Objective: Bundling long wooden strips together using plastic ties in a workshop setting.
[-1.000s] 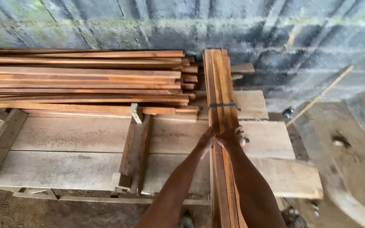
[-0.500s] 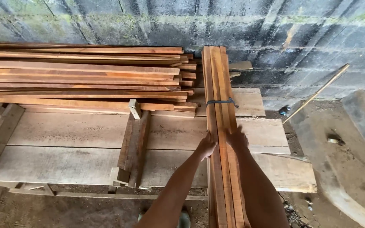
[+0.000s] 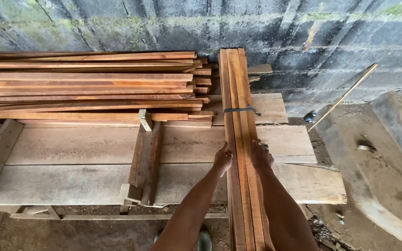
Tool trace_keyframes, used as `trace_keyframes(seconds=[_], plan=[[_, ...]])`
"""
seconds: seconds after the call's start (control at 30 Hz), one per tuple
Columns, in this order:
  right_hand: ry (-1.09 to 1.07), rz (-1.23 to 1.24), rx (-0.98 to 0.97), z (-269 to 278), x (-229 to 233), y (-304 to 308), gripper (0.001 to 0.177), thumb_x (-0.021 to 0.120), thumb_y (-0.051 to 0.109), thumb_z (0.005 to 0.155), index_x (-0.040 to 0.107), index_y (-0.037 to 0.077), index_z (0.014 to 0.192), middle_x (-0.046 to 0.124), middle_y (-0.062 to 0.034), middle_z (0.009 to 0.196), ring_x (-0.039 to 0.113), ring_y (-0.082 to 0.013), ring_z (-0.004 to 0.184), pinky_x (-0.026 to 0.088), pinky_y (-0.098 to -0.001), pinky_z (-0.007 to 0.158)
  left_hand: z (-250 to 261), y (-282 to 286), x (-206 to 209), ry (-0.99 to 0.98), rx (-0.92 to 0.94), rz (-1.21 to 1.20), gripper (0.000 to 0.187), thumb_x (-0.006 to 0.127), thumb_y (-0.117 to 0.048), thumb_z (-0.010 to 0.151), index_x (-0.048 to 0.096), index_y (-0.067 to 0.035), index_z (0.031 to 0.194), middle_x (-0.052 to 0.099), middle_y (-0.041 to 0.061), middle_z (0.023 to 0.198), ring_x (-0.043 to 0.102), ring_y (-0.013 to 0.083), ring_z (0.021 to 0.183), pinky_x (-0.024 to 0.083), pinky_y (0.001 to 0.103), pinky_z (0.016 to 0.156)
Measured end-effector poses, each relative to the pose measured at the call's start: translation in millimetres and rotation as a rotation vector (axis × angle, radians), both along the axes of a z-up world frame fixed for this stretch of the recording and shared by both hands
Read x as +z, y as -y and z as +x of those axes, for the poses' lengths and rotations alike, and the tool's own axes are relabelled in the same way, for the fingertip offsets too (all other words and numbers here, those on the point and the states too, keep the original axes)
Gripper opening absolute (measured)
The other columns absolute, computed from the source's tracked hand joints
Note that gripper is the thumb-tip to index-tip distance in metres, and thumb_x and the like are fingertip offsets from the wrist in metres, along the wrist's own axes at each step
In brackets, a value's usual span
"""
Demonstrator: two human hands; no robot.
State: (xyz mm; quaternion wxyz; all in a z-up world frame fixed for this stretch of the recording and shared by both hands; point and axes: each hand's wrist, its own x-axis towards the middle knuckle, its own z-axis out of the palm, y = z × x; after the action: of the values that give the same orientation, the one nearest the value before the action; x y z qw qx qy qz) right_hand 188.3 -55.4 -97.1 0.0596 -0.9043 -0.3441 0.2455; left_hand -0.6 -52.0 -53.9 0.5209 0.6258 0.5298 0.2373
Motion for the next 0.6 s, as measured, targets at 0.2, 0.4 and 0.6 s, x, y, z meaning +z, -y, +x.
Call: trace_keyframes(seconds=[0.2,0.4,0.6], plan=[[-0.045,0.006,-0.049,-18.8,51.2,9.8,0.095,0.011,0.070,0.103,0.051,-0.007,0.141,0.066,-0.0323,0.133,0.063,-0.0477,0.126,0.047,-0.0570,0.107,0.4,-3.9,5.3,-0.004,-0.001,-0.030,0.060,0.051,-0.018,0.096,0.046,-0.009,0.155,0.069,0.028,0.122,0.062,0.0459,0.121,0.049,0.056,0.103],[-0.017,0.012,0.001,-16.6,66.3,14.2,0.092,0.010,0.068,0.104,0.057,-0.005,0.137,0.069,-0.0317,0.128,0.064,-0.0490,0.123,0.048,-0.0584,0.104,14.3,-10.7,-15.4,-0.023,0.019,-0.036,0.059,0.051,-0.017,0.095,0.049,-0.016,0.153,0.073,0.019,0.117,0.066,0.0390,0.117,0.052,0.052,0.101],[0.115,-0.067,0.223,14.8,3.5,3.8,0.068,0.011,0.052,0.109,0.054,0.004,0.132,0.069,-0.0290,0.121,0.070,-0.0466,0.115,0.055,-0.0543,0.101,19.5,-9.5,-14.8,-0.152,0.002,0.066,0.061,0.051,-0.014,0.096,0.044,-0.020,0.156,0.075,0.023,0.101,0.071,0.0401,0.107,0.055,0.053,0.098]])
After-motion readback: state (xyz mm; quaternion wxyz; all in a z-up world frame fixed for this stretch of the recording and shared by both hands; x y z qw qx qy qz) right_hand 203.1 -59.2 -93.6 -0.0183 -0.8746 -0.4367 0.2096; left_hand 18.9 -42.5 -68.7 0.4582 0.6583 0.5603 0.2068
